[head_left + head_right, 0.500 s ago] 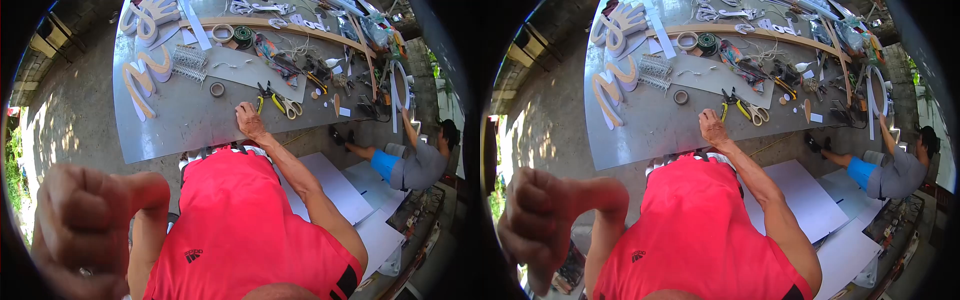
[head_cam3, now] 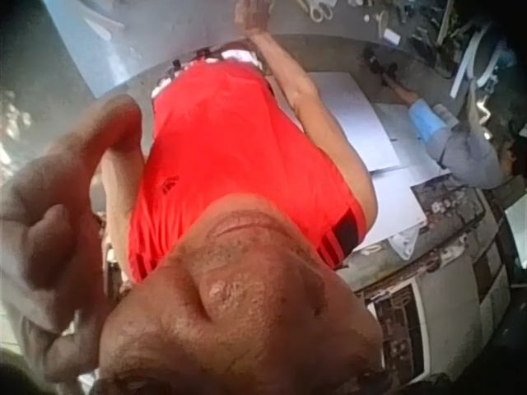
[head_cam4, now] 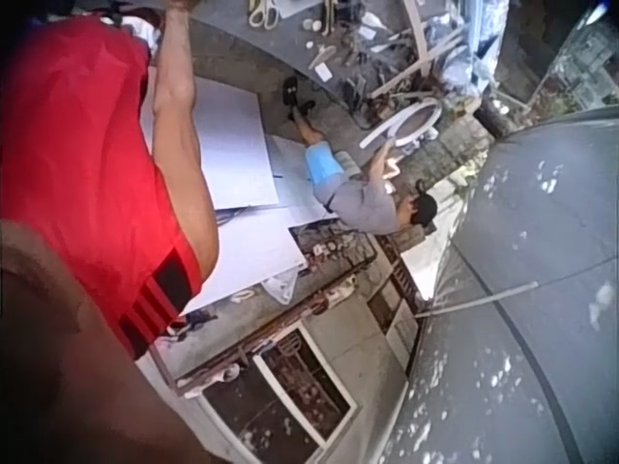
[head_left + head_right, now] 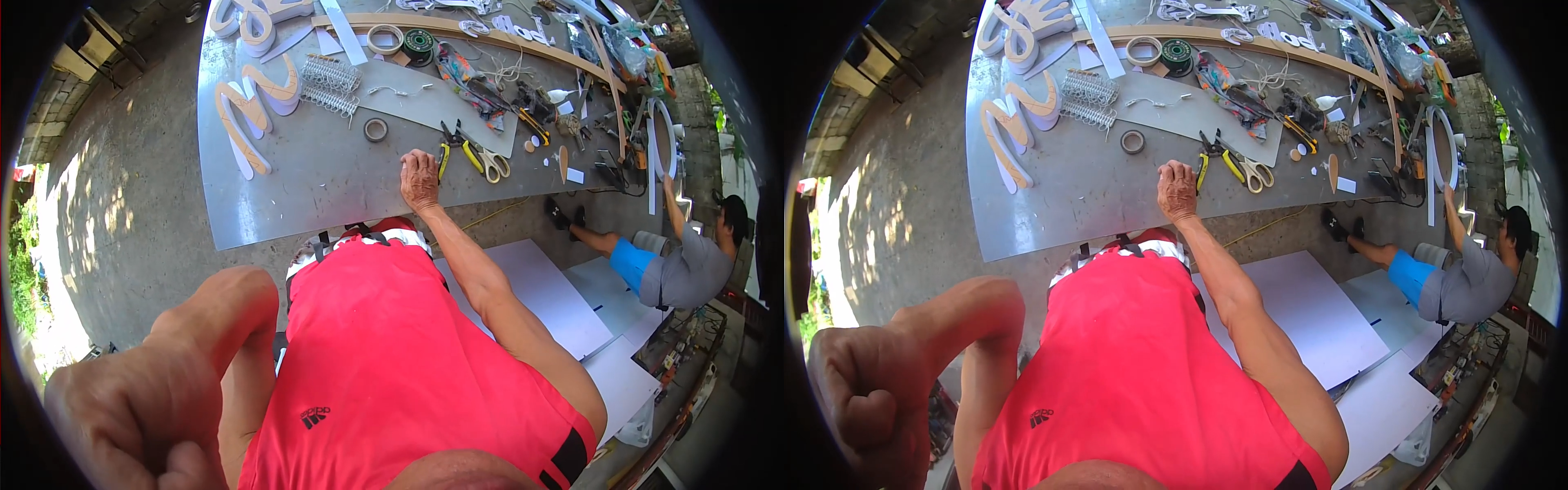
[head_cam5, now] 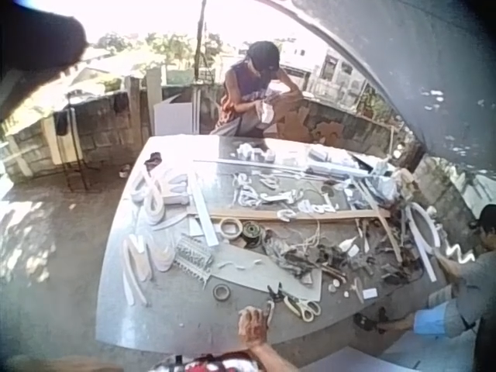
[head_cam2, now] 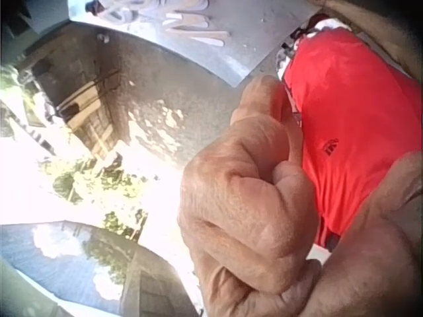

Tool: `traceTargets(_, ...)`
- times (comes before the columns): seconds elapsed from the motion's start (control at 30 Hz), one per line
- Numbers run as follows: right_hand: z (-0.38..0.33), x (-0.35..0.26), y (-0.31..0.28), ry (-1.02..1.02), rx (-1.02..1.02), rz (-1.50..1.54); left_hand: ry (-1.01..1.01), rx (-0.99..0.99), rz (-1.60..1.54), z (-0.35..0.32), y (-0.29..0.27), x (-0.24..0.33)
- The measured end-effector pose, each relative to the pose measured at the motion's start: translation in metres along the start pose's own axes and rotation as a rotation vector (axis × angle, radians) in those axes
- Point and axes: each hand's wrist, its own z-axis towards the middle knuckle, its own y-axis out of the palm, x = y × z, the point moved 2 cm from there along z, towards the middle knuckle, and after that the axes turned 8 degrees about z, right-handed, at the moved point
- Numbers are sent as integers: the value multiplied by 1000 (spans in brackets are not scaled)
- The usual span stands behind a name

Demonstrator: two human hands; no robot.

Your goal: Inspecting and arranging cut-out letters and shapes for sign assembly on a work table.

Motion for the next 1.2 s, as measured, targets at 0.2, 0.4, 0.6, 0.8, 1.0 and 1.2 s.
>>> traceTargets(0.2,-1,0,2,4,-2,-16,42,33,-16,5,-9,-5)
traceTargets(0.4,3,-2,0,21,-6,9,-234,-446,-37,1,12,-60)
traceTargets(0.6,14,0,-15,72,-69,30,-943,-113,296,-115,47,-182)
traceTargets(0.8,126,25,-141,-124,-53,207,-1567,-153,607,-308,-18,-238)
traceTargets(1.0,308,197,-237,-131,23,-48,-1921,46,419,-373,-16,-243)
traceTargets(1.2,416,378,-197,289,-373,-177,-1845,424,387,-389,-6,-250)
